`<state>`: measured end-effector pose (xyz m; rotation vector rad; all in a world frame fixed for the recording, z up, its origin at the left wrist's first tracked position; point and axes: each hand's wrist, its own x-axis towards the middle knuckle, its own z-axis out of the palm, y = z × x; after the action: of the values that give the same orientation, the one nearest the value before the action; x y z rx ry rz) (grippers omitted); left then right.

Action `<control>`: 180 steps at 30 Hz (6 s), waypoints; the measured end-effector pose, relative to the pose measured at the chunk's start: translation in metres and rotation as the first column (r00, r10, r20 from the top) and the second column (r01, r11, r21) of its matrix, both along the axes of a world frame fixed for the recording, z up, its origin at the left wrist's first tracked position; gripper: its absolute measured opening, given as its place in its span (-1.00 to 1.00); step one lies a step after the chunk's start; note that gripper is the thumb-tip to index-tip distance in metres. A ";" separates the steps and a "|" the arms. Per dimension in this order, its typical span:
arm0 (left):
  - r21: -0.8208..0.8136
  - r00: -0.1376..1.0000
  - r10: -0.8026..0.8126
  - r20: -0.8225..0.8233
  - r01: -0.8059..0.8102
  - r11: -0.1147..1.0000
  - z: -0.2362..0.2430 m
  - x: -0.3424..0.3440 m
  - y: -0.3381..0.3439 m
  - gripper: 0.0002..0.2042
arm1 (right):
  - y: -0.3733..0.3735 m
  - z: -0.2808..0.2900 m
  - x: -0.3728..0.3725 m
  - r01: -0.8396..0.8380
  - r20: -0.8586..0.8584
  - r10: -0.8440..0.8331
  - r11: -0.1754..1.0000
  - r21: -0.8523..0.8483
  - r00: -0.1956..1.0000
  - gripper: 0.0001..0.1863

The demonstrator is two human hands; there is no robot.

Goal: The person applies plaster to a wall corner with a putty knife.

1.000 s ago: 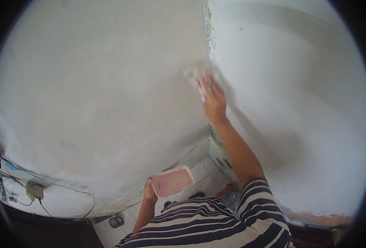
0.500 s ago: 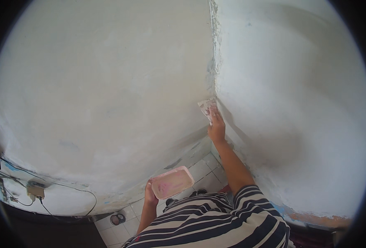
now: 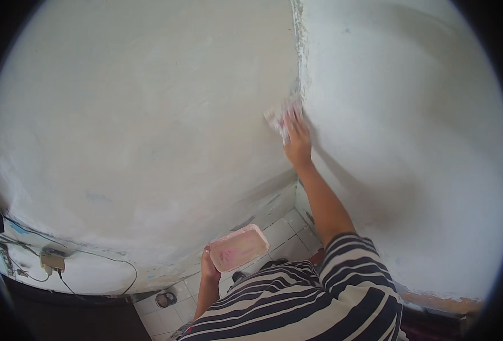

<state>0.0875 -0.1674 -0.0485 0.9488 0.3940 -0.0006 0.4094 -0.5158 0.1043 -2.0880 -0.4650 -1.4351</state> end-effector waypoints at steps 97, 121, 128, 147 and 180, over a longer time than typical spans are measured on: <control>0.055 0.978 0.207 0.001 -0.206 0.977 0.046 -0.003 -0.015 -0.75 | -0.006 -0.127 -0.155 0.271 -0.568 0.632 0.509 0.817 0.527 -0.84; 0.396 0.884 0.467 -0.001 -0.428 0.812 0.136 -0.057 0.016 -0.76 | 0.157 0.044 -0.323 -0.758 -0.585 0.589 0.648 -0.071 0.558 -0.55; 0.244 0.740 0.658 0.140 -0.670 0.701 0.132 -0.089 0.037 -0.77 | 0.198 0.020 -0.386 -0.738 -0.569 0.559 0.662 -0.131 0.602 -0.51; 0.520 0.570 0.678 0.464 -0.795 0.313 0.123 -0.149 0.093 -0.80 | 0.170 0.022 -0.407 -0.748 -0.534 0.594 0.654 -0.115 0.602 -0.61; 0.717 0.698 0.409 0.588 -0.684 0.135 0.152 -0.170 0.073 -0.67 | 0.234 0.071 -0.380 -0.819 -0.815 0.224 0.375 -0.434 0.534 -0.56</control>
<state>-0.0823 -0.0948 0.1038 1.8581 0.4943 1.2016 0.0296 -0.2820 0.1750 -2.4470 -1.5868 0.0892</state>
